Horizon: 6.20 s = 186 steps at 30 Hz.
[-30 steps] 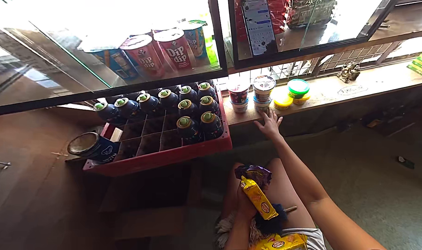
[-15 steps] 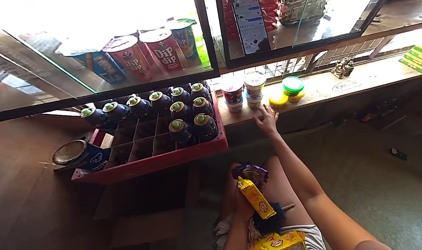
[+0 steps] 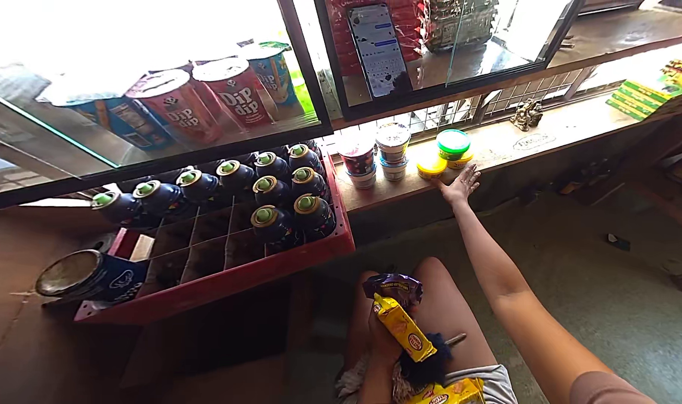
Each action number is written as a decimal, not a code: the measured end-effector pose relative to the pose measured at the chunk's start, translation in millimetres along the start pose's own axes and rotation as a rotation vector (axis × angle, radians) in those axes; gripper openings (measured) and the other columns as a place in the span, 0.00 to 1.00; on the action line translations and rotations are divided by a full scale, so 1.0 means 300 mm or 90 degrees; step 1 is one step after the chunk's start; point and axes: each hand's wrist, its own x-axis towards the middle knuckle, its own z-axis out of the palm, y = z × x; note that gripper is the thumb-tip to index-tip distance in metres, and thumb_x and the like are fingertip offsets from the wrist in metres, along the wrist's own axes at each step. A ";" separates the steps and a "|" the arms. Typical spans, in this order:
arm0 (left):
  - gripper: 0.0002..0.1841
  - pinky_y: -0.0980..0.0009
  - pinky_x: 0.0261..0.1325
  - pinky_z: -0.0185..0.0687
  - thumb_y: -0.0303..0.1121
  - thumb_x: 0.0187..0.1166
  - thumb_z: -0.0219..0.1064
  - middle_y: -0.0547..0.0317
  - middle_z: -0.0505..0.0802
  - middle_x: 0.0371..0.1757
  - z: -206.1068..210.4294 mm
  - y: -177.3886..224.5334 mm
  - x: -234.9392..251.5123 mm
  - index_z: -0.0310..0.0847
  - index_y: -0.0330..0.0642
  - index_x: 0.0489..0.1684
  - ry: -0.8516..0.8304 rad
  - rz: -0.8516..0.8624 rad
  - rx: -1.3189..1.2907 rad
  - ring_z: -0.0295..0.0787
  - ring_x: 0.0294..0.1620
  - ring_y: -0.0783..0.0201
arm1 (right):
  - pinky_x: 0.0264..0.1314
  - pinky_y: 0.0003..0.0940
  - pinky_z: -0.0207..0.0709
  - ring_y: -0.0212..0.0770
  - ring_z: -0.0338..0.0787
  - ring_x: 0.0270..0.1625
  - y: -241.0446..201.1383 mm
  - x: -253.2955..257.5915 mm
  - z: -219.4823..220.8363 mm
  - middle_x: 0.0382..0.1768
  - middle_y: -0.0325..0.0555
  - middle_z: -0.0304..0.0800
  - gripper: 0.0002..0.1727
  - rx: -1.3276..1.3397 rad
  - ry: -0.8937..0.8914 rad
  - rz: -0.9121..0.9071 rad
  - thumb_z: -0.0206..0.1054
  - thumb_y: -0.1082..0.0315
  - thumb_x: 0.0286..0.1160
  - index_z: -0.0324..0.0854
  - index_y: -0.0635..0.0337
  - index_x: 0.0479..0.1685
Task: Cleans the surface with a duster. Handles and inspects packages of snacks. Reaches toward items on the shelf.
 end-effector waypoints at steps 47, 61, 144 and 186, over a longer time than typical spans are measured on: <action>0.35 0.57 0.44 0.94 0.67 0.83 0.45 0.46 0.96 0.44 0.032 0.005 -0.015 0.87 0.45 0.49 0.019 0.043 0.016 0.97 0.44 0.53 | 0.87 0.78 0.15 0.70 0.27 0.95 -0.284 -0.413 0.167 0.95 0.66 0.34 0.43 0.017 -0.250 -0.280 0.68 0.43 0.79 0.56 0.39 0.94; 0.37 0.56 0.46 0.93 0.66 0.86 0.37 0.47 0.96 0.43 0.033 0.001 -0.009 0.87 0.46 0.46 0.016 0.020 -0.049 0.96 0.44 0.53 | 0.86 0.80 0.17 0.73 0.25 0.94 -0.331 -0.356 0.154 0.94 0.69 0.28 0.40 -0.038 -0.274 -0.229 0.67 0.43 0.81 0.58 0.34 0.93; 0.33 0.57 0.43 0.94 0.65 0.83 0.47 0.45 0.97 0.45 0.021 -0.005 0.003 0.89 0.47 0.50 -0.008 0.011 0.056 0.97 0.43 0.51 | 0.86 0.68 0.59 0.71 0.67 0.84 -0.220 -0.060 0.031 0.84 0.69 0.66 0.72 0.198 -0.225 -0.252 0.90 0.45 0.47 0.44 0.63 0.94; 0.36 0.58 0.45 0.94 0.67 0.85 0.41 0.46 0.96 0.45 0.007 -0.010 -0.006 0.88 0.46 0.51 -0.004 0.025 0.061 0.97 0.44 0.52 | 0.87 0.64 0.57 0.68 0.67 0.84 -0.278 -0.354 0.159 0.80 0.69 0.70 0.47 0.341 -0.029 -0.181 0.78 0.58 0.66 0.60 0.70 0.85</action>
